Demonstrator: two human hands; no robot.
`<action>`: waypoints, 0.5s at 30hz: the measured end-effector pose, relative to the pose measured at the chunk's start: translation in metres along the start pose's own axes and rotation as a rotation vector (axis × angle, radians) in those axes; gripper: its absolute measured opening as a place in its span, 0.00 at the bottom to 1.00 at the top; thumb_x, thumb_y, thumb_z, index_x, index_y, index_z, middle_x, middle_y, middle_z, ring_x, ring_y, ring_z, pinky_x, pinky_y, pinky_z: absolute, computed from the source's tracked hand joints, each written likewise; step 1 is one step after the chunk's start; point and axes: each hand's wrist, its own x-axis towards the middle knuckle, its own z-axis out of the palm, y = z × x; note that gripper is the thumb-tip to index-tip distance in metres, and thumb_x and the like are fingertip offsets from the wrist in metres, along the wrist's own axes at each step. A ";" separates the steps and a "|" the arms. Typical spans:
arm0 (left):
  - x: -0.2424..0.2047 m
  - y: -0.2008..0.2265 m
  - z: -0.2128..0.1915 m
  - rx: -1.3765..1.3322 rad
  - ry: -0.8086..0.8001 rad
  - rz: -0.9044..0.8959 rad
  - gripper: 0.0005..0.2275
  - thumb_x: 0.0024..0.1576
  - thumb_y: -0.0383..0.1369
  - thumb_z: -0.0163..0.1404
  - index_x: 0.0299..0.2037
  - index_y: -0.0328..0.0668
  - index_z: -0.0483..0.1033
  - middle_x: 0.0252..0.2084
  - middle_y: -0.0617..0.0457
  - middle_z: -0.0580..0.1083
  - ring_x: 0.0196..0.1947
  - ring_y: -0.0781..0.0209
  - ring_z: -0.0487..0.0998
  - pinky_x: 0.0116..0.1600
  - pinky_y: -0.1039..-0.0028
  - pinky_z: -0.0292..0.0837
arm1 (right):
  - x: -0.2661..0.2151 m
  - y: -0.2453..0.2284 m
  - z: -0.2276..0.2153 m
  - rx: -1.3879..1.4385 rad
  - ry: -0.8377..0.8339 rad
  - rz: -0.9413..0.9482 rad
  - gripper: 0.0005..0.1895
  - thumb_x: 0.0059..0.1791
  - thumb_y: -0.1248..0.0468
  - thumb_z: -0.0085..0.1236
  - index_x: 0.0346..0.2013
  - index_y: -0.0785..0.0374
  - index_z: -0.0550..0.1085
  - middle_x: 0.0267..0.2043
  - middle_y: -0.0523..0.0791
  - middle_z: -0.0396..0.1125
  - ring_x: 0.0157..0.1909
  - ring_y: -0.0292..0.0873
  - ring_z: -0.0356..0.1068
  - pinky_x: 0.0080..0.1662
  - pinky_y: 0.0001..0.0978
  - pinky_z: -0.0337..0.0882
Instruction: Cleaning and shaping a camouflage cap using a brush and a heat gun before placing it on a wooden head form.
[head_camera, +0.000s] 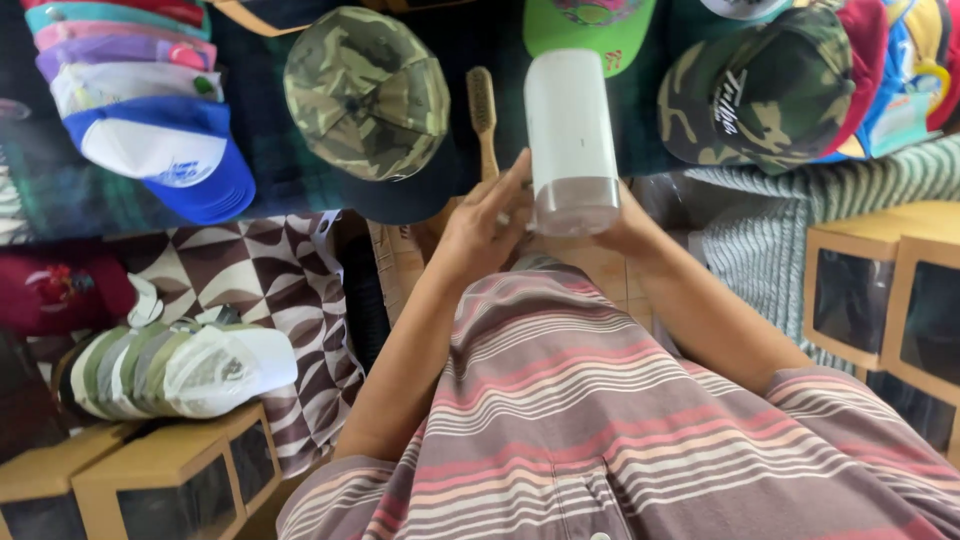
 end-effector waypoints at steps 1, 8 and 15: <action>-0.002 -0.003 -0.010 0.012 0.016 -0.009 0.30 0.58 0.27 0.56 0.73 0.53 0.63 0.56 0.40 0.77 0.54 0.39 0.79 0.59 0.53 0.76 | 0.013 -0.007 -0.008 0.002 -0.020 -0.009 0.21 0.44 0.68 0.62 0.52 0.66 0.72 0.47 0.48 0.73 0.54 0.52 0.72 0.55 0.40 0.69; -0.041 -0.012 -0.065 0.007 0.194 -0.266 0.17 0.63 0.26 0.50 0.62 0.49 0.76 0.52 0.52 0.78 0.43 0.60 0.84 0.50 0.71 0.81 | 0.108 0.103 -0.061 -1.046 0.001 0.057 0.26 0.36 0.47 0.67 0.42 0.49 0.69 0.42 0.33 0.66 0.50 0.46 0.64 0.49 0.50 0.61; -0.071 -0.016 -0.087 0.100 0.271 -0.456 0.15 0.62 0.27 0.52 0.59 0.47 0.78 0.50 0.51 0.79 0.49 0.53 0.83 0.51 0.66 0.80 | 0.129 0.078 -0.033 -1.019 -0.132 -0.018 0.32 0.39 0.47 0.62 0.55 0.57 0.75 0.53 0.46 0.73 0.58 0.53 0.69 0.51 0.52 0.68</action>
